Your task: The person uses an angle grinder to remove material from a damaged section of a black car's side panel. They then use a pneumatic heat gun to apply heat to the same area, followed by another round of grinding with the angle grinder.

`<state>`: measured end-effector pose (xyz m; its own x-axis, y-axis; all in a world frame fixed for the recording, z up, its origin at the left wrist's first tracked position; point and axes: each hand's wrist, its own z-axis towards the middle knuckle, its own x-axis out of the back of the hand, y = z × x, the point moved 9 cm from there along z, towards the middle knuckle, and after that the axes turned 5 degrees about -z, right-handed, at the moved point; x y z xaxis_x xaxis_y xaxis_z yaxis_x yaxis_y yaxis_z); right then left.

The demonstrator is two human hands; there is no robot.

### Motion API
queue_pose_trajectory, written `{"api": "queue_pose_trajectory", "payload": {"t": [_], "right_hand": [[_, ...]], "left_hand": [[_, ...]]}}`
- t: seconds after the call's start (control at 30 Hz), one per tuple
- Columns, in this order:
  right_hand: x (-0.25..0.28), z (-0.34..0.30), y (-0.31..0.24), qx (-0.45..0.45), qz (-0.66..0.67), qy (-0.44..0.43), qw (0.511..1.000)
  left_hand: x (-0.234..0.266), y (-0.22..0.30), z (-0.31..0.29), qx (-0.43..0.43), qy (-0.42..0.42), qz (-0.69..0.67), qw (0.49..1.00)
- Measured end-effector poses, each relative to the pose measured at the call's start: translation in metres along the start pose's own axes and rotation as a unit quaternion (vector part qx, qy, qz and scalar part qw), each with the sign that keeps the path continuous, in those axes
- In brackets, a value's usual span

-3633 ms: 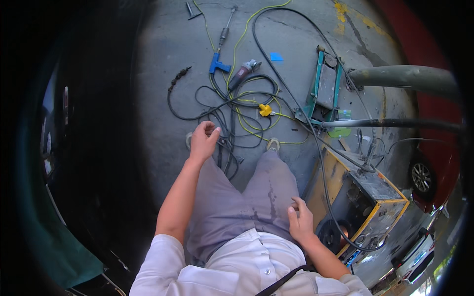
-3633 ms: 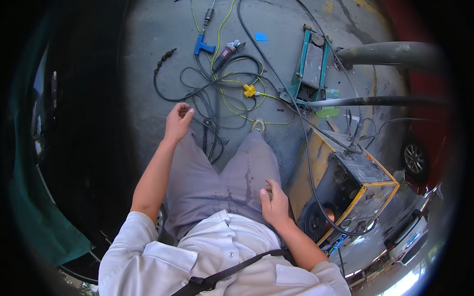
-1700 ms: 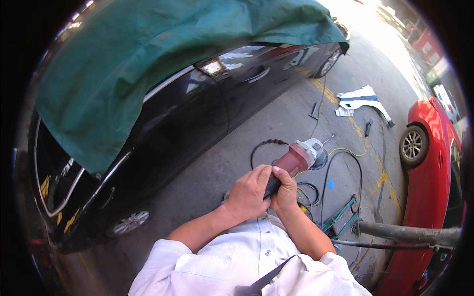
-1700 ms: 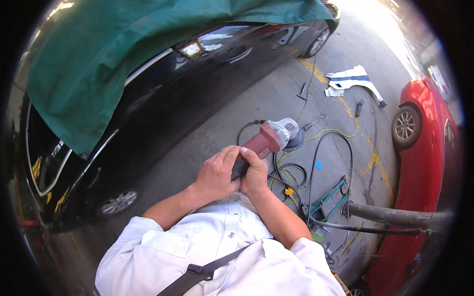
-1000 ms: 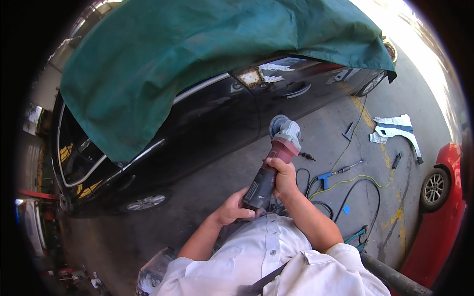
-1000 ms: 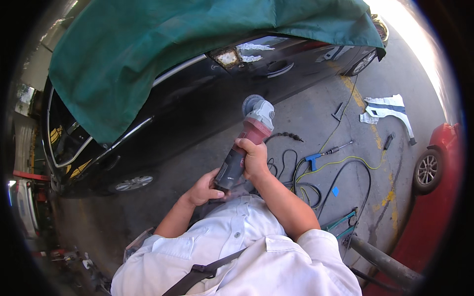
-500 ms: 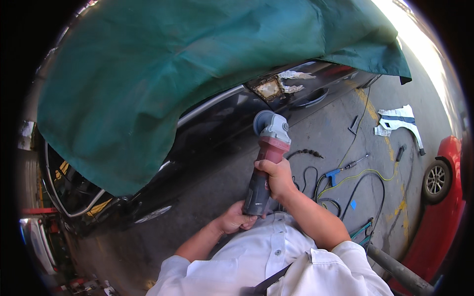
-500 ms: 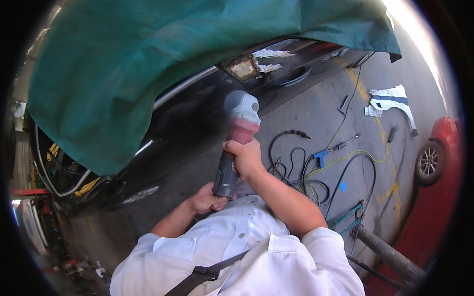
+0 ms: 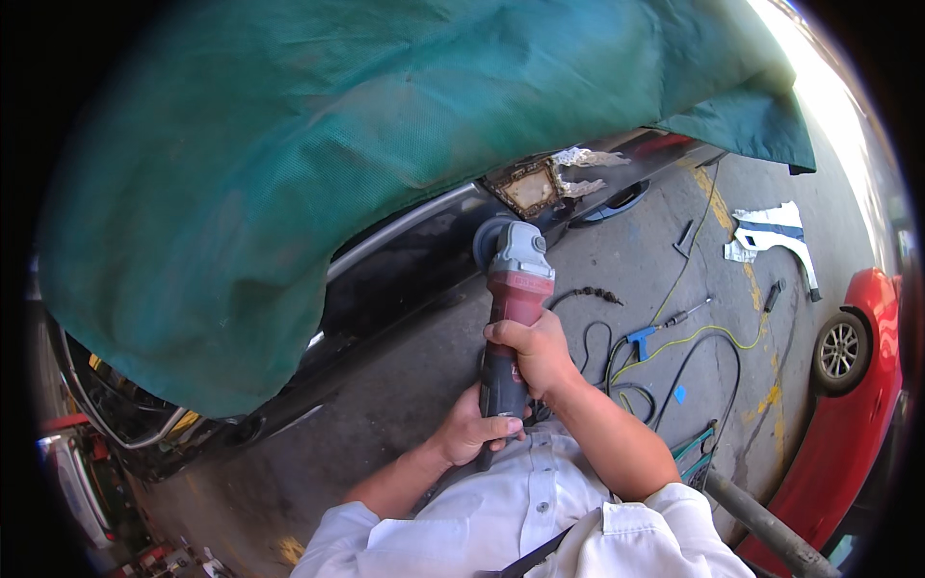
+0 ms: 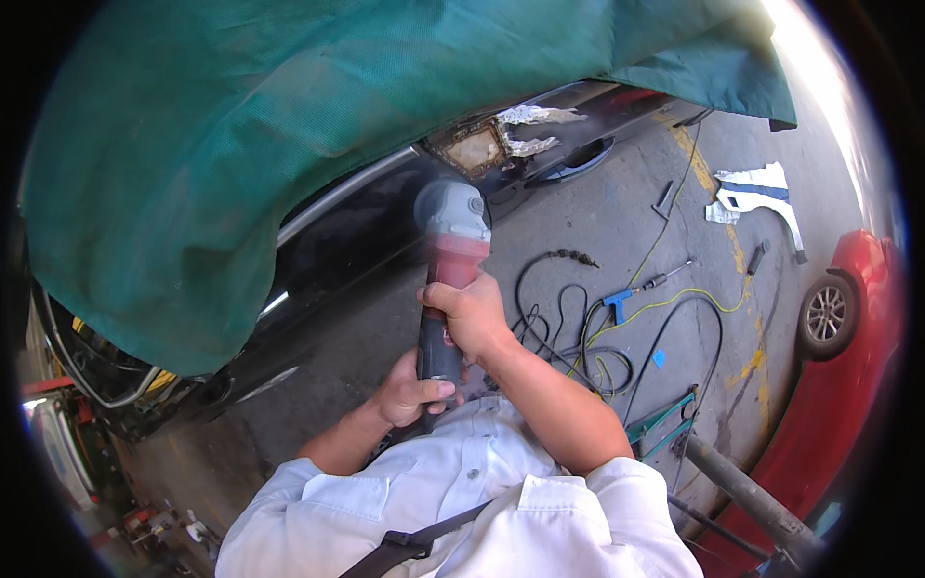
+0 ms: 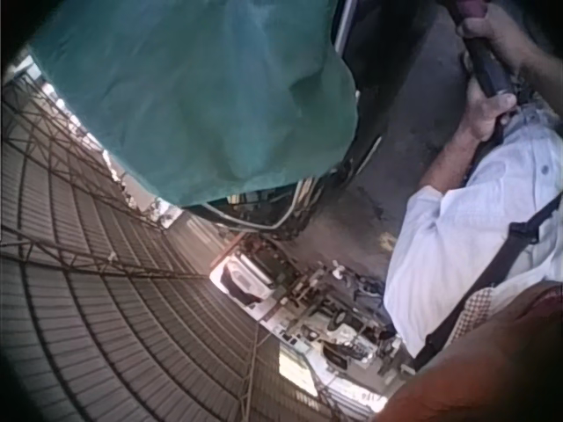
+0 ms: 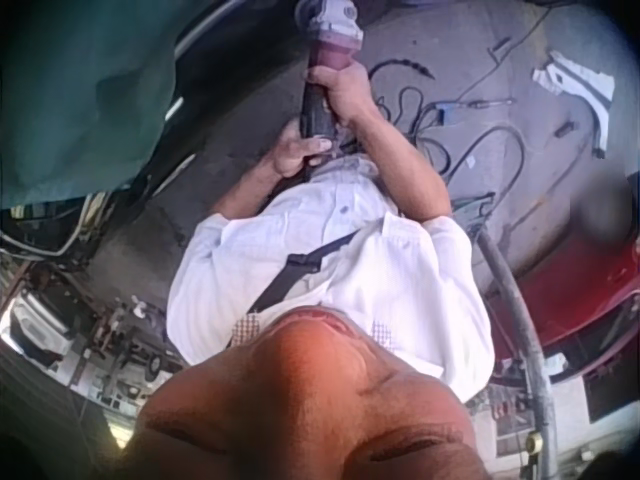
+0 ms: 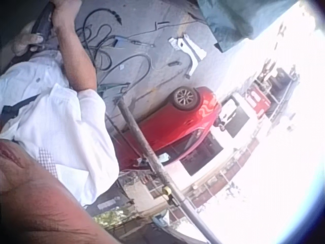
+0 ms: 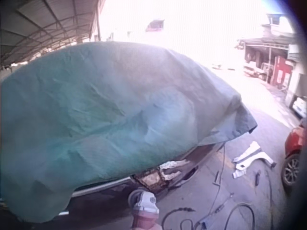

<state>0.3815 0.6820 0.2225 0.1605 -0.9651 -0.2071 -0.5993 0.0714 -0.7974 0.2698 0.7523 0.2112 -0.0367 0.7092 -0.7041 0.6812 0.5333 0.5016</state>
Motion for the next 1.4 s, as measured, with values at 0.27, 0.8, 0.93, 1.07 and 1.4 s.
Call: {"api": "queue_pose_trajectory", "payload": {"t": [0.27, 0.8, 0.93, 1.07, 1.4], "right_hand": [[0.002, 0.001, -0.005, -0.016, -0.067, -0.001, 0.998], [-0.001, 0.002, -0.01, 0.001, 0.008, 0.004, 1.0], [-0.004, 0.0, -0.011, -0.009, 0.009, -0.018, 1.0], [-0.002, -0.006, -0.007, -0.021, 0.016, -0.007, 1.0], [-0.002, 0.0, -0.005, -0.03, 0.0, 0.011, 1.0]], "left_hand": [[-0.004, -0.003, 0.006, -0.011, -0.009, -0.018, 1.0], [-0.005, 0.006, 0.0, 0.015, 0.009, -0.01, 1.0], [-0.007, 0.008, -0.005, 0.028, 0.009, -0.005, 1.0], [-0.009, 0.005, -0.01, 0.042, 0.013, -0.008, 0.999], [-0.005, 0.011, -0.005, 0.043, 0.018, 0.013, 0.999]]}}
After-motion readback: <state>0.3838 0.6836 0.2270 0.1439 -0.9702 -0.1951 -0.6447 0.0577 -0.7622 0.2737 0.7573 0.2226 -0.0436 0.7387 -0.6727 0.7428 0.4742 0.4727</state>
